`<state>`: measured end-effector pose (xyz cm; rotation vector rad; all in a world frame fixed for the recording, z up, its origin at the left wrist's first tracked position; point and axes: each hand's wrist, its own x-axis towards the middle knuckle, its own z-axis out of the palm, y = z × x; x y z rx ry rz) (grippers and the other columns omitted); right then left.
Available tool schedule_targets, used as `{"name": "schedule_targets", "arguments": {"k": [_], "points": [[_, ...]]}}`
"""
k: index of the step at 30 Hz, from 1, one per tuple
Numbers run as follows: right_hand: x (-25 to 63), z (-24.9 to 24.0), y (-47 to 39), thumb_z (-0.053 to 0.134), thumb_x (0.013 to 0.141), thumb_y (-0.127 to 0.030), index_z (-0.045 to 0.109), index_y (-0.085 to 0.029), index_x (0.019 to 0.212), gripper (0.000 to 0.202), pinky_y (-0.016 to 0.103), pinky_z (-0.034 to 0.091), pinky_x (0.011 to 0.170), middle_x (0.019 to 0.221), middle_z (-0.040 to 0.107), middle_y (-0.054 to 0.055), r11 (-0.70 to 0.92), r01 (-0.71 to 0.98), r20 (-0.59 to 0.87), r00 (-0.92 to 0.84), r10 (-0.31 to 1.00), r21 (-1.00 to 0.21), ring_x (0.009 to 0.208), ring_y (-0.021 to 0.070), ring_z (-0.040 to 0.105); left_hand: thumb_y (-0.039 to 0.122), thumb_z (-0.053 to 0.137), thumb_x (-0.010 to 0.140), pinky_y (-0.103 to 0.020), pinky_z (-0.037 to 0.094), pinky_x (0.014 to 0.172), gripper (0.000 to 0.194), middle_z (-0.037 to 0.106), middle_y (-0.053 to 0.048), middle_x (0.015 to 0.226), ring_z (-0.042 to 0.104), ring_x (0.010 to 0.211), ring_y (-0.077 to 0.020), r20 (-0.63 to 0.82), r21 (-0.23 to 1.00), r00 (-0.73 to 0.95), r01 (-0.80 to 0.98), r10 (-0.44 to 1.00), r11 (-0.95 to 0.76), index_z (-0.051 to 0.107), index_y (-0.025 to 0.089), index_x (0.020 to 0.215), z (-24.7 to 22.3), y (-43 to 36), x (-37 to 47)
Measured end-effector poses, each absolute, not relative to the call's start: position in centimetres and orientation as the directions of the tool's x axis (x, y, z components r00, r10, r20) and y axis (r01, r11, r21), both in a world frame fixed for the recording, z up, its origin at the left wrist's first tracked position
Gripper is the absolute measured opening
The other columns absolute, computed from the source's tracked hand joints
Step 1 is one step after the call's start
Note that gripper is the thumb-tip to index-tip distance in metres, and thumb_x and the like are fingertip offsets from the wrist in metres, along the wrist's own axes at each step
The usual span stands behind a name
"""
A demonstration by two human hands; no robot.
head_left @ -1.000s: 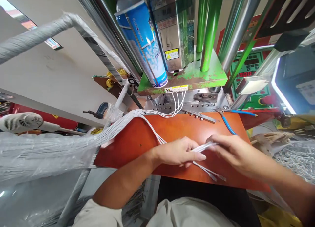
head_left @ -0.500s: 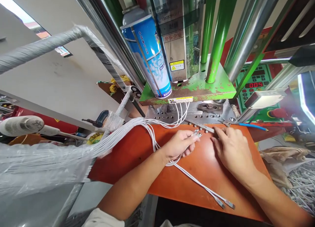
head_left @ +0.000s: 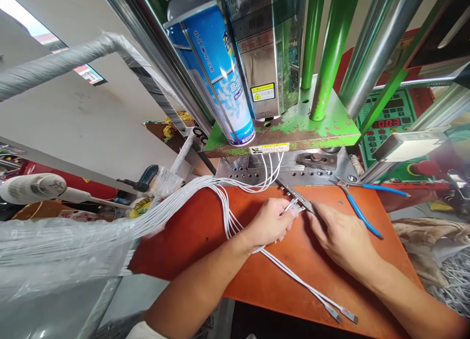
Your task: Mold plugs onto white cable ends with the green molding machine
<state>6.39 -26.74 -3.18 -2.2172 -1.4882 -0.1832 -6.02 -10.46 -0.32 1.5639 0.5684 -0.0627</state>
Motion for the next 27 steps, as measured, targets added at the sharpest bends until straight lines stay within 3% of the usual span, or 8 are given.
{"name": "schedule_targets", "arguments": {"k": [4, 6, 10, 13, 22, 27], "points": [[6.3, -3.4, -26.5, 0.038, 0.108, -0.039, 0.056, -0.021, 0.087, 0.033, 0.034, 0.028, 0.054, 0.069, 0.062, 0.000, -0.277, 0.919, 0.345, 0.366, 0.864, -0.283, 0.056, 0.0184, 0.059, 0.039, 0.056, 0.093, -0.016, 0.029, 0.032, 0.027, 0.051, 0.005, 0.056, 0.040, 0.034, -0.0052, -0.389, 0.913, 0.858, 0.406, 0.336, 0.018, 0.053, 0.018, 0.076, -0.4, -10.8, -5.8], [6.5, -3.2, -26.5, 0.039, 0.108, -0.039, 0.056, -0.021, 0.089, 0.032, 0.034, 0.030, 0.056, 0.071, 0.063, 0.000, -0.235, 0.908, 0.327, 0.351, 0.877, -0.346, 0.058, 0.0184, 0.060, 0.041, 0.058, 0.092, -0.016, 0.031, 0.032, 0.028, 0.054, 0.004, 0.056, 0.044, 0.034, -0.0063, -0.392, 0.913, 0.856, 0.407, 0.336, 0.026, 0.056, 0.017, 0.078, -0.4, -10.7, -5.7], [6.9, -2.6, -26.8, 0.040, 0.109, -0.040, 0.059, -0.021, 0.099, 0.028, 0.032, 0.038, 0.064, 0.080, 0.067, 0.001, -0.207, 0.806, 0.293, 0.422, 0.858, -0.555, 0.067, 0.0183, 0.062, 0.053, 0.060, 0.090, -0.021, 0.049, 0.042, 0.038, 0.067, -0.005, 0.069, 0.066, 0.049, -0.0153, -0.443, 0.893, 0.877, 0.415, 0.184, 0.175, 0.058, 0.015, 0.090, -0.3, -10.1, -5.4], [7.1, -2.4, -27.1, 0.040, 0.109, -0.042, 0.061, -0.022, 0.101, 0.029, 0.031, 0.041, 0.068, 0.082, 0.067, 0.002, -0.214, 0.745, 0.275, 0.473, 0.837, -0.632, 0.069, 0.0180, 0.061, 0.058, 0.062, 0.088, -0.023, 0.053, 0.045, 0.044, 0.068, -0.007, 0.070, 0.070, 0.053, -0.0186, -0.476, 0.869, 0.867, 0.438, 0.150, 0.229, 0.054, 0.015, 0.091, -0.2, -9.5, -5.2], [6.9, -3.7, -27.2, 0.040, 0.109, -0.039, 0.059, -0.021, 0.118, 0.027, 0.033, 0.048, 0.068, 0.095, 0.072, 0.006, -0.141, 0.865, 0.344, 0.335, 0.877, -0.482, 0.076, 0.0224, 0.069, 0.045, 0.051, 0.095, -0.021, 0.047, 0.037, 0.030, 0.063, -0.004, 0.060, 0.062, 0.042, -0.0156, -0.442, 0.897, 0.845, 0.415, 0.301, 0.152, 0.052, 0.016, 0.087, -0.4, -10.6, -5.1], [7.2, -3.8, -27.3, 0.040, 0.109, -0.036, 0.057, -0.023, 0.121, 0.025, 0.033, 0.052, 0.070, 0.099, 0.073, 0.006, -0.095, 0.858, 0.345, 0.301, 0.889, -0.504, 0.078, 0.0215, 0.070, 0.041, 0.048, 0.096, -0.021, 0.045, 0.036, 0.029, 0.062, -0.003, 0.060, 0.060, 0.041, -0.0148, -0.470, 0.882, 0.819, 0.447, 0.331, 0.146, 0.050, 0.017, 0.080, -0.2, -10.9, -5.0]]}}
